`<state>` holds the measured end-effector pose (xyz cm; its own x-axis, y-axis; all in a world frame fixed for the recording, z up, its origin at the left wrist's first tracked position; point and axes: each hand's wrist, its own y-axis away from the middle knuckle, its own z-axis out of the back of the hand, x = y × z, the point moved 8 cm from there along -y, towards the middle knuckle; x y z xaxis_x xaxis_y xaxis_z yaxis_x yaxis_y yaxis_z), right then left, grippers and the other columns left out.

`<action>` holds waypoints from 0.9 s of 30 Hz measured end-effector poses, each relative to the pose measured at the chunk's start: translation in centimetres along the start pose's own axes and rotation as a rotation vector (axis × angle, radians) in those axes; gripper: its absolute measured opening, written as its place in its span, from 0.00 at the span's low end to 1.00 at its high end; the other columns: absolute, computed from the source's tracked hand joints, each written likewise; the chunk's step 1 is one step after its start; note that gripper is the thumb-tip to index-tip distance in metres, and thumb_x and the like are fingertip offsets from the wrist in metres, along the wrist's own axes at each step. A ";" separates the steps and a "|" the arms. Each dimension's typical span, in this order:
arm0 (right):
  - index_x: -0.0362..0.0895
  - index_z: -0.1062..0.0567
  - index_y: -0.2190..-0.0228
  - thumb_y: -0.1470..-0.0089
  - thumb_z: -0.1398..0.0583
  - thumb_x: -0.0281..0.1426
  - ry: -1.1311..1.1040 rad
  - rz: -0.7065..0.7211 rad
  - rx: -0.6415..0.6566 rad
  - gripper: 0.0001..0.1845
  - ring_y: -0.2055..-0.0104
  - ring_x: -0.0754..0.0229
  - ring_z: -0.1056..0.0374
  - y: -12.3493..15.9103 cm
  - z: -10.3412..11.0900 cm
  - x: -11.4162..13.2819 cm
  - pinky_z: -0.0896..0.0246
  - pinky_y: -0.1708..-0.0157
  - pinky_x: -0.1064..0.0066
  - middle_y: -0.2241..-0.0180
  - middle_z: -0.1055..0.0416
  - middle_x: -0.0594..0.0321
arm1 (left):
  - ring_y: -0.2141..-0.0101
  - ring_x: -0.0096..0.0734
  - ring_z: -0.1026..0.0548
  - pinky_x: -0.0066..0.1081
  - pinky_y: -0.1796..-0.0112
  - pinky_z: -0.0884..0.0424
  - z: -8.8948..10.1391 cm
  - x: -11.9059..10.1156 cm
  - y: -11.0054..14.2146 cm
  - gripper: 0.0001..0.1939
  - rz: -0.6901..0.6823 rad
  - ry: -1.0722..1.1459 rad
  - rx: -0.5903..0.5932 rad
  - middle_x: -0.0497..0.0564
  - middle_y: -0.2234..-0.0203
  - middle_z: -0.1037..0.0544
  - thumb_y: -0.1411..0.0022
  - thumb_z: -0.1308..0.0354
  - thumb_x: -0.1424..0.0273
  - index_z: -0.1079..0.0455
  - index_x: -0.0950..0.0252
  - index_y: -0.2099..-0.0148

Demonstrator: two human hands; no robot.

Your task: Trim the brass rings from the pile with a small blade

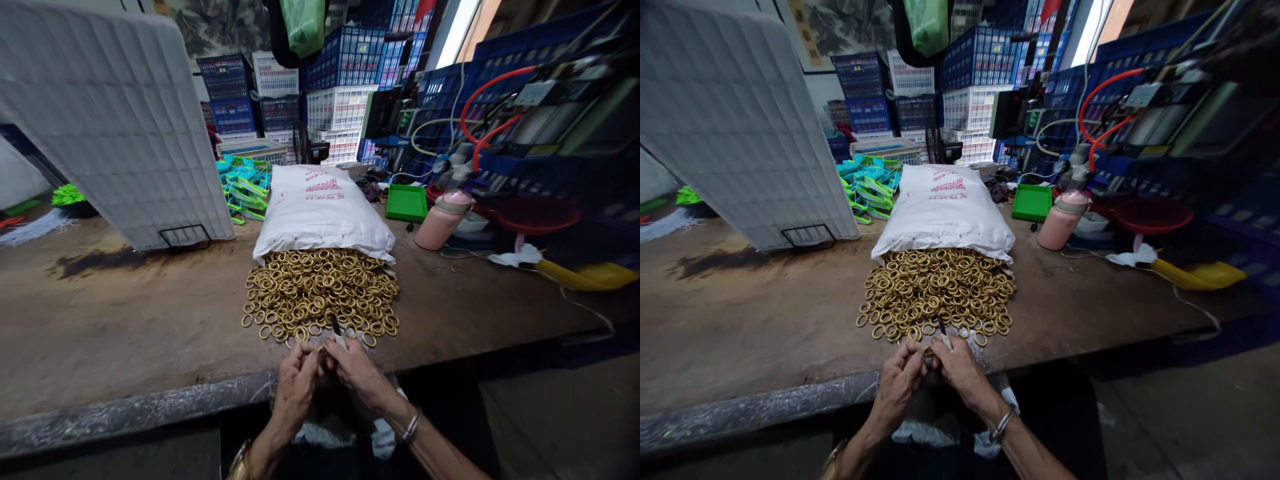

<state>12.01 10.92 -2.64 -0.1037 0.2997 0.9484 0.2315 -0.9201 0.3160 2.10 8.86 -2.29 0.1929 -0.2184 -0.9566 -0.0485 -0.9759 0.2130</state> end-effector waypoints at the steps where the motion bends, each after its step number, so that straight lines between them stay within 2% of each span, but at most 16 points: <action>1: 0.44 0.38 0.80 0.52 0.49 0.39 0.045 0.030 -0.035 0.13 0.86 0.72 0.54 0.0 0.3 0.3 0.59 0.86 0.78 0.87 0.47 0.74 | 0.86 0.17 0.46 0.20 0.84 0.51 -0.1 0.1 0.0 0.14 0.031 0.020 0.026 0.42 0.85 0.37 0.45 0.48 0.59 0.38 0.66 0.72; 3: 0.44 0.37 0.79 0.54 0.47 0.37 0.141 0.101 -0.096 0.10 0.82 0.70 0.49 0.0 0.7 1.3 0.52 0.82 0.77 0.84 0.42 0.71 | 0.87 0.16 0.51 0.21 0.85 0.55 -0.5 0.2 0.1 0.16 0.071 0.052 0.091 0.40 0.87 0.41 0.44 0.49 0.58 0.38 0.66 0.73; 6: 0.43 0.36 0.79 0.54 0.47 0.36 0.256 0.191 -0.123 0.09 0.77 0.66 0.44 0.2 0.7 2.5 0.48 0.76 0.75 0.81 0.39 0.68 | 0.88 0.16 0.51 0.22 0.85 0.57 -0.8 0.3 0.2 0.17 0.094 0.079 0.152 0.39 0.89 0.44 0.44 0.51 0.57 0.39 0.67 0.74; 12: 0.43 0.36 0.77 0.51 0.50 0.35 0.260 0.230 -0.077 0.09 0.76 0.65 0.41 -0.1 0.4 2.4 0.46 0.74 0.74 0.79 0.38 0.68 | 0.87 0.14 0.50 0.21 0.85 0.56 -0.7 0.7 0.3 0.16 0.110 0.177 0.146 0.42 0.84 0.39 0.44 0.49 0.58 0.39 0.67 0.72; 15: 0.44 0.37 0.78 0.49 0.53 0.33 0.354 0.247 -0.108 0.11 0.77 0.65 0.42 -0.3 0.9 2.1 0.48 0.75 0.75 0.80 0.38 0.68 | 0.86 0.14 0.49 0.20 0.86 0.56 -0.7 0.8 0.4 0.15 0.136 0.213 0.136 0.42 0.82 0.37 0.45 0.48 0.58 0.38 0.67 0.69; 18: 0.45 0.39 0.79 0.50 0.53 0.30 0.598 0.293 -0.155 0.09 0.78 0.65 0.44 0.1 1.1 2.1 0.52 0.76 0.74 0.81 0.40 0.68 | 0.87 0.14 0.49 0.20 0.86 0.55 -0.6 0.6 0.3 0.15 0.131 0.233 0.119 0.42 0.81 0.37 0.45 0.48 0.58 0.39 0.66 0.68; 22: 0.45 0.38 0.76 0.55 0.53 0.21 0.860 0.340 -0.098 0.08 0.77 0.65 0.43 1.0 0.2 1.9 0.55 0.76 0.75 0.80 0.38 0.67 | 0.86 0.13 0.48 0.19 0.85 0.55 -0.3 0.5 0.1 0.15 0.115 0.213 0.094 0.42 0.82 0.37 0.45 0.47 0.57 0.40 0.65 0.69; 27: 0.44 0.36 0.71 0.58 0.51 0.20 1.032 0.363 -0.098 0.11 0.76 0.64 0.40 1.1 -0.3 1.2 0.58 0.76 0.73 0.78 0.35 0.66 | 0.86 0.14 0.48 0.19 0.85 0.54 -0.2 0.4 0.1 0.17 0.093 0.138 0.058 0.42 0.82 0.36 0.47 0.46 0.56 0.41 0.65 0.70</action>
<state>11.81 10.19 -1.12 -0.8148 -0.3065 0.4921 0.3389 -0.9405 -0.0247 2.34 8.66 -2.61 0.3175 -0.3099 -0.8962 -0.1276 -0.9504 0.2835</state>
